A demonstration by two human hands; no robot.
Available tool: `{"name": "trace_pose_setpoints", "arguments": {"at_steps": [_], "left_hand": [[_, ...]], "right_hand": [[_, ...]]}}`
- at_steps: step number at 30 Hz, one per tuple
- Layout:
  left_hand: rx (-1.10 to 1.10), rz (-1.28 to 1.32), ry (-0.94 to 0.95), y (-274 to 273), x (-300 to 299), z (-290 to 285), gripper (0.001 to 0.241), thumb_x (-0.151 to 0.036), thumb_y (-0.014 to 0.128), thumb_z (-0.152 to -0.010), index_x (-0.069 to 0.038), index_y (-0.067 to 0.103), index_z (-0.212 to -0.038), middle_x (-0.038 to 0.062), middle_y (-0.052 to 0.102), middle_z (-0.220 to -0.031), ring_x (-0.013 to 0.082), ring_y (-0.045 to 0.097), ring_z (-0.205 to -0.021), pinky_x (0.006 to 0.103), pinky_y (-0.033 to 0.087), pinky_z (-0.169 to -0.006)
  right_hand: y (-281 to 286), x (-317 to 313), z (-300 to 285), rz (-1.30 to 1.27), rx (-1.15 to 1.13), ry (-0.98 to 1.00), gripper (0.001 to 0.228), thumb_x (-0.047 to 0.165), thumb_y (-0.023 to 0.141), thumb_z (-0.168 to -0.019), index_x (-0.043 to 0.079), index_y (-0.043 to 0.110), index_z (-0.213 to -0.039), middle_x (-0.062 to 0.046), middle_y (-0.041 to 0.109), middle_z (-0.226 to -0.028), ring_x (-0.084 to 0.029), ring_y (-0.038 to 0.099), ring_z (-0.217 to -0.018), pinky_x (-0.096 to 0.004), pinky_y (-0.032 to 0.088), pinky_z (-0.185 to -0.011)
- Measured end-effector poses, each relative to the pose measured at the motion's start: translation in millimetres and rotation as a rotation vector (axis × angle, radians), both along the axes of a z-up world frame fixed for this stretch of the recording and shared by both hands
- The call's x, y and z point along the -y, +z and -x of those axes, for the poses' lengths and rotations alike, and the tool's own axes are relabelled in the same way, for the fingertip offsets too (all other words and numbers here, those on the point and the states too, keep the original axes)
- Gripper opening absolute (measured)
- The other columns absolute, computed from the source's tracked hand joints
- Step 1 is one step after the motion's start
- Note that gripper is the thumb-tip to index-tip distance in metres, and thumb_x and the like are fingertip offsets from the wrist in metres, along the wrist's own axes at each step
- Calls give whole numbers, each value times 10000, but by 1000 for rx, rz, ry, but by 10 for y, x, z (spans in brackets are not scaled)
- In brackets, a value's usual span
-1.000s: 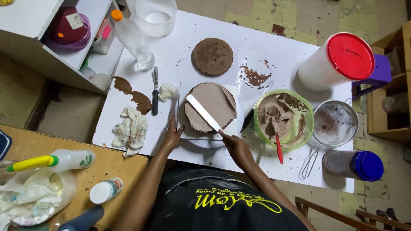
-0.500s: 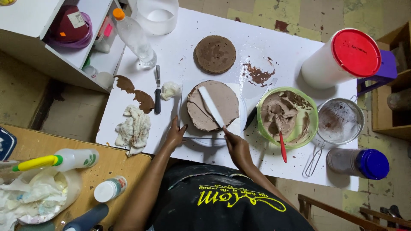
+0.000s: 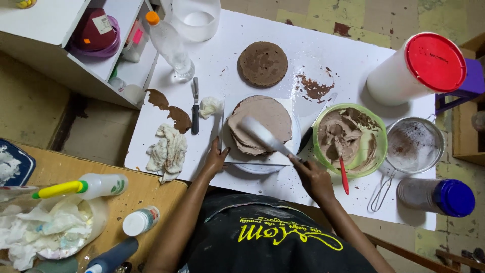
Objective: Applying chocolate frosting to cake layers and smoothing it with a spatula to assemble a cake.
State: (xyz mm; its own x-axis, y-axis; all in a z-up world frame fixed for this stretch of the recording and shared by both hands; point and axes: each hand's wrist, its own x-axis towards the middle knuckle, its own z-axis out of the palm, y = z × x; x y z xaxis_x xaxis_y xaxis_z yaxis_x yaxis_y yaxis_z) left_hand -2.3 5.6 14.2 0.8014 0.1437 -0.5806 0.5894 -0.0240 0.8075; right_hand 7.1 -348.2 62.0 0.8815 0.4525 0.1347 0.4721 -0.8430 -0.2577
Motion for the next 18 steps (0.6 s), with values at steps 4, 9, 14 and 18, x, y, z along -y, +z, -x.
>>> {"name": "trace_pose_setpoints", "arguments": {"at_steps": [4,9,14,18], "left_hand": [[-10,5,8,87,3,-23,770,-339,552,-1052,-116,110,-1641,464,282,-1519,552,444,-1350,480,601,-922],[-17,7,-1,280,53,32,735,-313,515,-1063,-102,109,-1637,479,273,-1514,564,431,-1357,500,584,-952],[-26,15,-3,319,56,30,754,-322,531,-1053,-113,99,-1636,482,259,-1515,575,409,-1362,537,564,-970],[-42,20,0,338,68,38,765,-315,532,-1049,-105,89,-1636,489,249,-1513,584,397,-1367,550,561,-967]], "right_hand": [[120,-293,97,-29,78,142,422,267,610,-970,449,649,-1348,-102,687,-753,-280,650,-501,-379,518,-450],[23,-459,-167,33,-2,14,463,213,543,-1023,401,582,-1444,-93,695,-814,-212,620,-522,-297,477,-442],[21,-244,-151,-141,-210,-247,379,236,563,-1047,351,645,-1399,-178,725,-919,-342,707,-700,-414,576,-625],[367,-458,131,-387,-533,-166,299,203,657,-971,207,764,-1250,-195,775,-893,-373,741,-733,-442,563,-649]]}}
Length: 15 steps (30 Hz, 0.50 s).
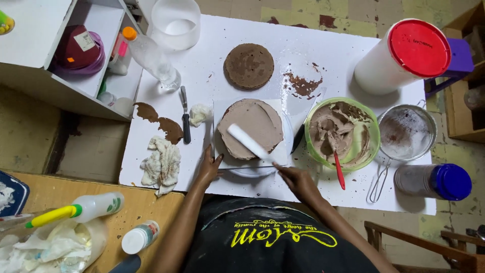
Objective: Applying chocolate frosting to cake layers and smoothing it with a spatula to assemble a cake.
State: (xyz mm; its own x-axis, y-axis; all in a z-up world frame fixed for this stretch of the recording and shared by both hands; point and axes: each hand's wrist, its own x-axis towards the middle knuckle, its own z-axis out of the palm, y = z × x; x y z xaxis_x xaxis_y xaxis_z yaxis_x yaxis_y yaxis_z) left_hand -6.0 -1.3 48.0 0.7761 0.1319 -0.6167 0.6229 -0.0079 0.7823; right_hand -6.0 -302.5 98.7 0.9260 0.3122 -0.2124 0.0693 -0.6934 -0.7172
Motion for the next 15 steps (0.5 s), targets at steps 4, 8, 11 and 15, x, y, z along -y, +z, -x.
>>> {"name": "trace_pose_setpoints", "arguments": {"at_steps": [4,8,11,15], "left_hand": [[-26,-3,-2,-127,-73,-62,786,-361,569,-1041,-124,122,-1642,457,287,-1514,542,443,-1354,512,579,-944],[-22,24,-30,-123,-110,-37,770,-276,542,-1046,-92,84,-1637,498,245,-1508,591,385,-1374,555,567,-945],[-21,27,-47,-250,-143,-81,767,-263,549,-1045,-84,97,-1638,491,307,-1481,545,464,-1332,503,595,-890],[38,-70,-111,-1060,-317,-58,733,-270,591,-1042,-37,202,-1617,177,663,-908,183,542,-656,282,394,-474]], "right_hand": [[160,-81,-123,-116,-13,64,295,168,678,-951,159,772,-1230,-212,782,-893,-386,739,-758,-455,546,-667],[39,34,-315,-137,14,-265,283,212,628,-1026,172,744,-1280,-183,741,-778,-235,647,-628,-395,533,-646],[87,-12,-343,-122,-9,-282,292,219,627,-1023,161,742,-1285,-186,763,-833,-251,698,-693,-400,545,-673],[-170,-118,-156,-93,-67,-213,283,222,687,-972,179,777,-1236,-154,804,-896,-312,763,-801,-407,567,-691]]}}
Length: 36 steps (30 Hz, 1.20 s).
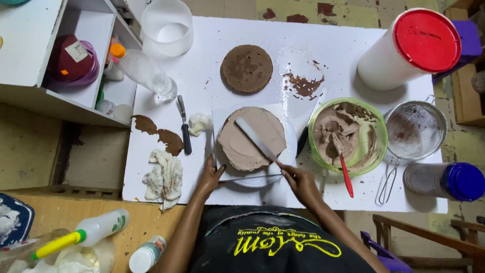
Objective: Applying chocolate frosting to cake layers and smoothing it with a spatula to assemble a cake.
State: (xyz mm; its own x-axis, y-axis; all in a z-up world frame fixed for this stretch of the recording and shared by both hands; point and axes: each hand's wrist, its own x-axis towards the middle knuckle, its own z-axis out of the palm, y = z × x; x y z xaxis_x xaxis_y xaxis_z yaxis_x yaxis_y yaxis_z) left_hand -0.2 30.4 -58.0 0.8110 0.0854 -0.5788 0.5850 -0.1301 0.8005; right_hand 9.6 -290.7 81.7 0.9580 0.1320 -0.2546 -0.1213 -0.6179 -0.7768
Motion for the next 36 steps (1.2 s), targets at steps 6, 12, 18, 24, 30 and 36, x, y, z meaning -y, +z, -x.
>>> {"name": "trace_pose_setpoints", "arguments": {"at_steps": [6,12,18,24,30,36], "left_hand": [[-94,124,-36,382,-226,-110,955,-222,760,-915,-127,154,-1647,394,456,-1423,432,560,-1276,519,560,-980],[54,-56,214,1083,-477,-965,533,-405,510,-978,-144,468,-1441,162,476,-1511,311,553,-1298,428,521,-1072],[261,80,69,761,-376,-2372,519,-309,567,-1094,-12,433,-1498,289,433,-1498,409,406,-1434,499,437,-1112],[161,-116,109,-77,-191,-3456,808,-428,656,-1032,3,236,-1572,286,273,-1605,377,322,-1492,511,370,-1176],[7,92,228,-6,-75,-3873,553,-404,697,-978,-47,585,-1387,177,659,-1261,317,643,-1188,466,538,-958],[56,181,175,-37,-89,-3921,469,-455,748,-942,-120,609,-1239,151,709,-1087,260,667,-981,392,498,-704]], "right_hand": [[5,-160,123,-542,-357,121,314,133,610,-1001,33,743,-1268,-88,642,-553,-102,466,-420,-257,370,-413],[36,256,134,-887,-530,130,419,346,547,-1018,-8,677,-1202,-41,657,-677,-116,602,-515,-233,538,-500],[230,565,-248,64,-96,-378,536,248,810,-851,54,627,-1316,-274,710,-742,-309,663,-453,-417,497,-453],[-108,888,-620,442,-87,-400,562,193,630,-975,43,469,-1492,-369,691,-1112,-540,677,-1045,-597,520,-875],[-324,1007,-688,454,-81,-369,593,366,700,-968,28,604,-1446,-201,652,-1168,-422,650,-1089,-494,511,-878],[-421,643,-982,413,577,-360,338,126,618,-1061,17,641,-1380,-149,512,-1030,-381,555,-1087,-455,452,-951]]}}
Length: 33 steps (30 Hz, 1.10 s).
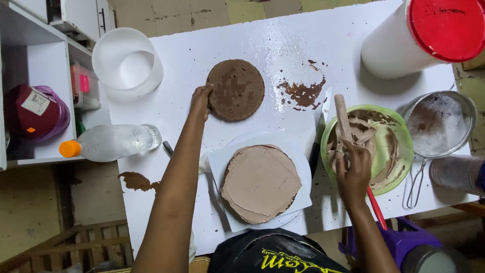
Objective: Applying chocolate frosting to cake layers and smoothing it with a spatula to assemble a cake.
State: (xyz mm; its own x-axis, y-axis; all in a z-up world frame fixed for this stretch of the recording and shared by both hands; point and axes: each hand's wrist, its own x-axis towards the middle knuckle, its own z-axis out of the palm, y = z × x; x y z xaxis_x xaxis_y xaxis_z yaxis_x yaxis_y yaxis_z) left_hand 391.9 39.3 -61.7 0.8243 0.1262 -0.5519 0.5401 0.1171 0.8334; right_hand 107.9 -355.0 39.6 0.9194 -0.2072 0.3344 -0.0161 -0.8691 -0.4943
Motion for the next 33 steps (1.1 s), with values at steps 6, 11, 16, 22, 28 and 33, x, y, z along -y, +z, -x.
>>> {"name": "trace_pose_setpoints", "arguments": {"at_steps": [6,11,16,22,28,33], "left_hand": [[-4,199,-4,37,83,61,683,-448,846,-899,-96,469,-1348,214,596,-1312,303,586,-1169,455,543,-910],[-27,363,22,601,252,219,911,-349,789,-951,-130,214,-1623,233,326,-1621,385,422,-1434,529,450,-1136],[-67,540,112,310,305,156,794,-340,757,-970,-178,301,-1600,210,451,-1538,386,505,-1359,531,498,-1089],[-81,604,135,349,381,132,746,-399,716,-972,-192,336,-1579,201,520,-1477,382,558,-1305,529,533,-1041],[11,521,67,312,317,554,819,-384,769,-954,-212,290,-1597,231,452,-1541,422,545,-1335,559,556,-1046],[116,420,-67,1684,367,1533,885,-403,718,-948,-182,203,-1632,315,235,-1631,518,336,-1446,601,432,-1118]], "right_hand": [[259,-843,-1276,-606,-412,84,362,103,556,-1059,41,583,-1415,-215,552,-1250,-415,585,-1268,-511,520,-1020],[-660,-1057,-2170,-1345,-623,-107,502,235,577,-1056,80,441,-1513,-220,591,-1270,-377,640,-1203,-507,528,-1041],[-1162,-1025,-2521,-1425,-727,-234,492,266,615,-1043,210,485,-1514,-178,532,-1258,-402,637,-1169,-499,652,-847],[-724,-1084,-2441,-1557,-757,-227,556,296,633,-1030,153,425,-1524,-125,439,-1221,-325,542,-1173,-468,667,-845],[-146,-1047,-1764,-1650,-661,-206,444,246,691,-991,118,483,-1362,-51,537,-1089,-259,598,-1045,-410,677,-796],[1134,-1162,-782,-1375,-576,-98,545,223,627,-999,53,446,-1484,-149,583,-1304,-275,619,-1100,-377,615,-815]]}}
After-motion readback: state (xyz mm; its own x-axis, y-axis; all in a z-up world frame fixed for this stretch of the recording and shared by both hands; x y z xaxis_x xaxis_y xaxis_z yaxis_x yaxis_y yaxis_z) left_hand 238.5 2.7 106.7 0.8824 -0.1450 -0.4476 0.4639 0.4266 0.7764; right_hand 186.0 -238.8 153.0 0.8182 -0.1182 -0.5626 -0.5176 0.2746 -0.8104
